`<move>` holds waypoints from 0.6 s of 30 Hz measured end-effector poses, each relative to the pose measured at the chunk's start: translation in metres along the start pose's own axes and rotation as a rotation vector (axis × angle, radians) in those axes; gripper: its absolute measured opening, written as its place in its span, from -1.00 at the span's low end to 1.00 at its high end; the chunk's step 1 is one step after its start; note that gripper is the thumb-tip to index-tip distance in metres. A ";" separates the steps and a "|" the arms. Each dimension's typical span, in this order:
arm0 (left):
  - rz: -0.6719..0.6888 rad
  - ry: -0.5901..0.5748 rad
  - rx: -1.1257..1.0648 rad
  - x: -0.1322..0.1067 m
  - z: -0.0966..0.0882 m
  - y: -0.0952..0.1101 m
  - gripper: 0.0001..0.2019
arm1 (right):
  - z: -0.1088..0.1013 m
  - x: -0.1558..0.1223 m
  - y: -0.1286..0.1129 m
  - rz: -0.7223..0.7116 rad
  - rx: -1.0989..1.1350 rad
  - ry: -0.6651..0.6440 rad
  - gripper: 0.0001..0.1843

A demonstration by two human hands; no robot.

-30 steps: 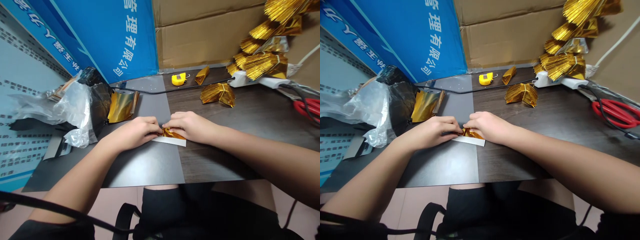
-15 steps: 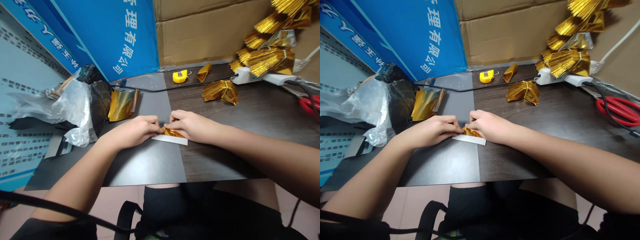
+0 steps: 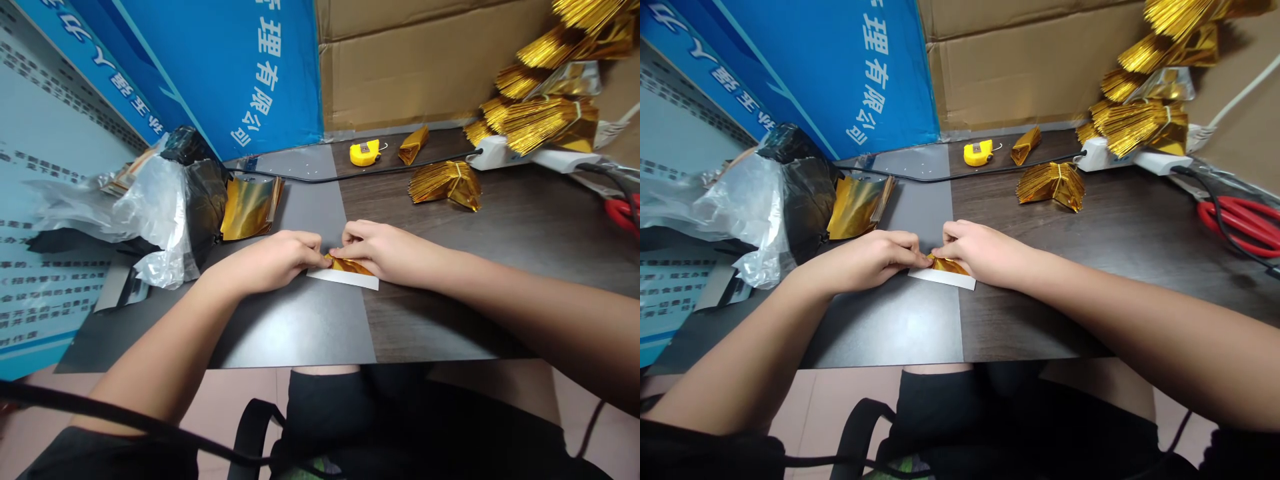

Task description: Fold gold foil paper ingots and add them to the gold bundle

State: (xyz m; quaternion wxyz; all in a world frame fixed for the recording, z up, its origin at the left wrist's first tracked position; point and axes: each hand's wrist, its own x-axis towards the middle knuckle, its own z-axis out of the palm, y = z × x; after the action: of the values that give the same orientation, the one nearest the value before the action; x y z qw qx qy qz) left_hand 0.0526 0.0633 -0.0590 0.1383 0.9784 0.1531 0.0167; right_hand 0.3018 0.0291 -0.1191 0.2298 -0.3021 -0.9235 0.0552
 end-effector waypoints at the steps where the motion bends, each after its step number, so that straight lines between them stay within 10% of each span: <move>1: 0.003 0.000 0.001 0.000 0.000 0.000 -0.62 | 0.001 0.000 0.000 -0.003 -0.021 0.001 -0.66; 18: -0.030 -0.046 -0.113 -0.008 -0.012 -0.015 -0.46 | -0.003 0.002 -0.008 -0.094 -0.153 -0.043 -0.64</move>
State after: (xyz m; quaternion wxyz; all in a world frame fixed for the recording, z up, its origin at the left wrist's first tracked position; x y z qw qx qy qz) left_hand 0.0394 0.0773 -0.0515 0.1970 0.9667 0.1631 0.0005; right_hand 0.2976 0.0237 -0.1141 0.1885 -0.2740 -0.9429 -0.0201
